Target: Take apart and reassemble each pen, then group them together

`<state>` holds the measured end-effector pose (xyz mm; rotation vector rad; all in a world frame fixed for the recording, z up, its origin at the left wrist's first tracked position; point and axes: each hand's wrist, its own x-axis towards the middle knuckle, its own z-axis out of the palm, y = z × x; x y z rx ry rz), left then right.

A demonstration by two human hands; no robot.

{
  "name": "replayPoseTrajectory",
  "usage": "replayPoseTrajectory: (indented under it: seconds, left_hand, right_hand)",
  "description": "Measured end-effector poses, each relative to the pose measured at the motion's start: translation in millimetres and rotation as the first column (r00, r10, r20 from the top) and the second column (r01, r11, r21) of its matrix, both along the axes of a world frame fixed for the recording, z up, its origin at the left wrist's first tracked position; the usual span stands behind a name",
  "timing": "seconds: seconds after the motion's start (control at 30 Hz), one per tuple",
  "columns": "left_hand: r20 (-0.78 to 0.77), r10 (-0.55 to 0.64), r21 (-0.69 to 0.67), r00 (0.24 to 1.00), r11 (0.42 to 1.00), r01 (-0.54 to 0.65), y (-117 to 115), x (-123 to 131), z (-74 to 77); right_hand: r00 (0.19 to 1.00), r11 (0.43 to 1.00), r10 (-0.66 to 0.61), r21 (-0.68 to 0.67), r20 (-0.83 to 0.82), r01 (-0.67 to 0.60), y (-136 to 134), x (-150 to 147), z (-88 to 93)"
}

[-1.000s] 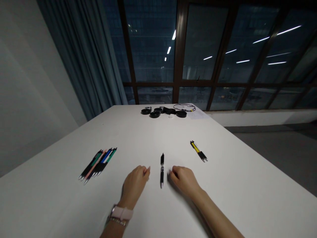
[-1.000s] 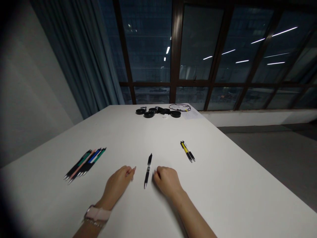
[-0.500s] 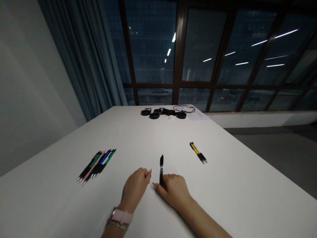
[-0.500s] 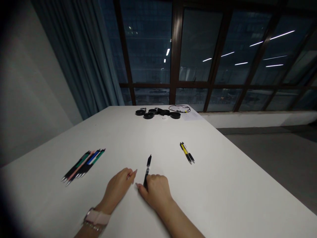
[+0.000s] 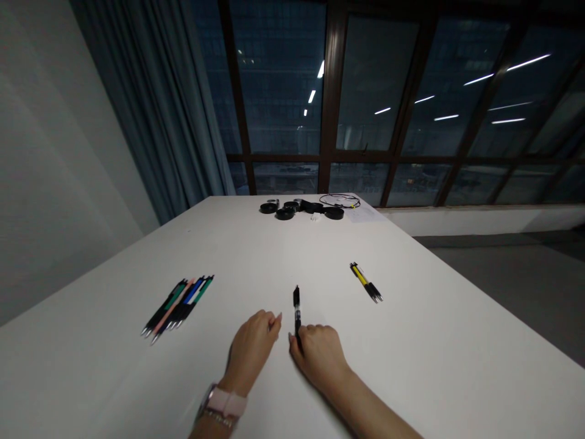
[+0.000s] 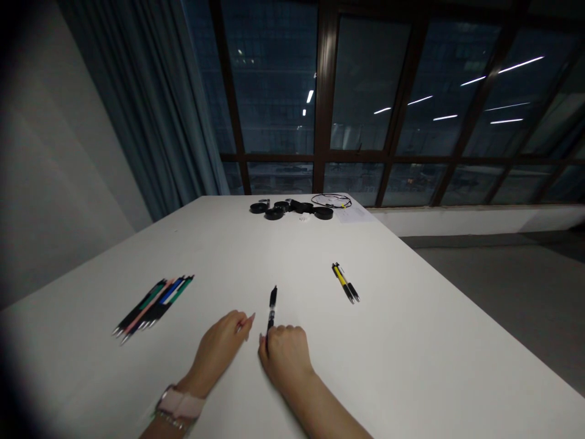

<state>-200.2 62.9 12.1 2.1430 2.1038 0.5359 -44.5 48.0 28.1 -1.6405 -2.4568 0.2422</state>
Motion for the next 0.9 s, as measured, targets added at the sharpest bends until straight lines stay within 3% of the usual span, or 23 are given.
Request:
replayPoseTrajectory:
  seconds: [0.13,0.23,0.33,0.43,0.53,0.63,0.8,0.9]
  left_hand:
    - [0.121,-0.013,0.007,0.993,1.0,0.013,-0.4,1.1,1.0]
    - [0.298,-0.031,-0.029,0.954,0.999,0.041,2.8,4.2,-1.0]
    - [0.535,-0.043,-0.079,0.844,0.992,0.1,7.9,10.5,-3.0]
    - [0.743,-0.039,-0.123,0.669,0.973,0.194,11.3,17.0,-0.3]
    - [0.87,-0.047,-0.099,0.49,0.958,0.268,11.2,20.0,5.6]
    - [0.906,0.039,-0.162,0.422,0.952,0.259,8.4,20.2,9.7]
    - [0.928,0.126,-0.218,0.351,0.947,0.235,2.5,23.1,13.1]
    - [0.938,0.146,-0.221,0.315,0.951,0.217,0.4,26.3,15.8]
  right_hand:
    - [0.999,0.999,-0.033,-0.004,-0.015,0.033,0.5,2.8,3.4]
    - [0.997,0.998,-0.061,0.002,-0.037,0.061,0.8,9.1,10.8]
    - [0.986,0.994,-0.113,-0.009,-0.123,0.113,2.1,16.9,16.1]
    - [0.932,0.987,-0.15,-0.102,-0.33,0.123,4.5,20.9,12.9]
    - [0.751,0.972,-0.151,-0.237,-0.643,-0.008,8.4,19.2,3.1]
    - [0.532,0.922,-0.206,-0.344,-0.821,-0.175,13.6,15.2,-5.1]
    - [0.316,0.782,-0.389,-0.492,-0.865,-0.384,18.8,14.0,-6.1]
    - [0.165,0.658,-0.523,-0.519,-0.836,-0.546,18.2,17.9,-1.9]
